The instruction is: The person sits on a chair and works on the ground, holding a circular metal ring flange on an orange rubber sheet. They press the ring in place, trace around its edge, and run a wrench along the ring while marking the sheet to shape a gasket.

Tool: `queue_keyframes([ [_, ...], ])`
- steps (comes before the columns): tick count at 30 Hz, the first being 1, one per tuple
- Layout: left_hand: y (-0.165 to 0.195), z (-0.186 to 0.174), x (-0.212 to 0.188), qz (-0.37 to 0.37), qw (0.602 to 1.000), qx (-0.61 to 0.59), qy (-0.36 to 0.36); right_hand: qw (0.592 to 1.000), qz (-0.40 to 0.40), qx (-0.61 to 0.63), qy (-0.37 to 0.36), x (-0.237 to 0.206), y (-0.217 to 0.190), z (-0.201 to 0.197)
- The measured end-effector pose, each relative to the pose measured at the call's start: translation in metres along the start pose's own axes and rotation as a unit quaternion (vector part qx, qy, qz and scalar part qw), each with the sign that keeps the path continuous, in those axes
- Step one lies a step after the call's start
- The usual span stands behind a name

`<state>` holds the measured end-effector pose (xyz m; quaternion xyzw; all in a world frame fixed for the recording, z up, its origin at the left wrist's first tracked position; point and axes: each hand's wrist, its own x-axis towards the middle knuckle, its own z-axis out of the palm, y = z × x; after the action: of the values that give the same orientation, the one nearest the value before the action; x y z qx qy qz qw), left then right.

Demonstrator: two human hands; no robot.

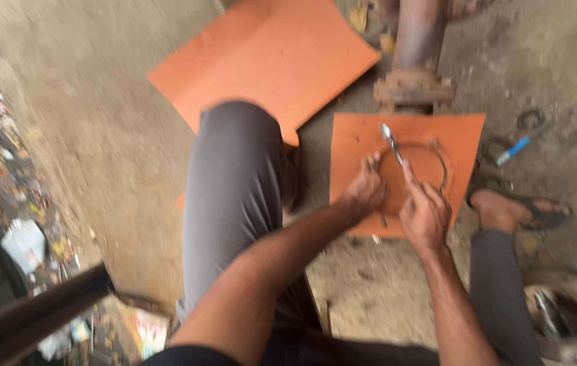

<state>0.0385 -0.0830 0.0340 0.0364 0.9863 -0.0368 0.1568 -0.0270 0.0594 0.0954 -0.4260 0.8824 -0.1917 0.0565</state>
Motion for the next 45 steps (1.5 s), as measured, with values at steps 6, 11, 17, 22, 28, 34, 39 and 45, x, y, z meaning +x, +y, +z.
queue_keyframes([
  [6,0.000,0.003,0.002,-0.013,0.998,0.065,0.021,1.000,0.014,0.017,0.022,0.005,-0.013,0.003],
  [11,-0.005,-0.001,-0.001,0.002,0.999,0.053,0.002,0.997,0.065,0.001,-0.031,0.007,-0.019,-0.003],
  [17,0.002,0.003,0.000,-0.005,0.999,0.029,0.033,1.000,0.011,-0.015,0.008,0.011,-0.018,-0.009],
  [22,0.000,0.008,0.002,0.000,0.999,0.047,0.018,1.000,0.013,0.010,0.026,0.014,-0.020,-0.012],
  [28,0.000,0.004,0.006,-0.016,0.999,0.046,0.021,0.999,0.026,-0.008,-0.036,0.012,-0.019,-0.012],
  [34,-0.002,0.001,0.002,-0.007,0.999,0.039,0.013,0.998,0.036,-0.031,-0.048,0.021,-0.019,-0.010],
  [39,-0.003,0.003,0.005,-0.030,0.995,0.062,0.065,1.000,0.024,-0.008,-0.018,0.020,-0.015,-0.012],
  [45,-0.001,0.009,0.007,-0.003,0.999,0.029,0.029,1.000,-0.009,-0.010,-0.013,0.019,-0.007,-0.009],
])
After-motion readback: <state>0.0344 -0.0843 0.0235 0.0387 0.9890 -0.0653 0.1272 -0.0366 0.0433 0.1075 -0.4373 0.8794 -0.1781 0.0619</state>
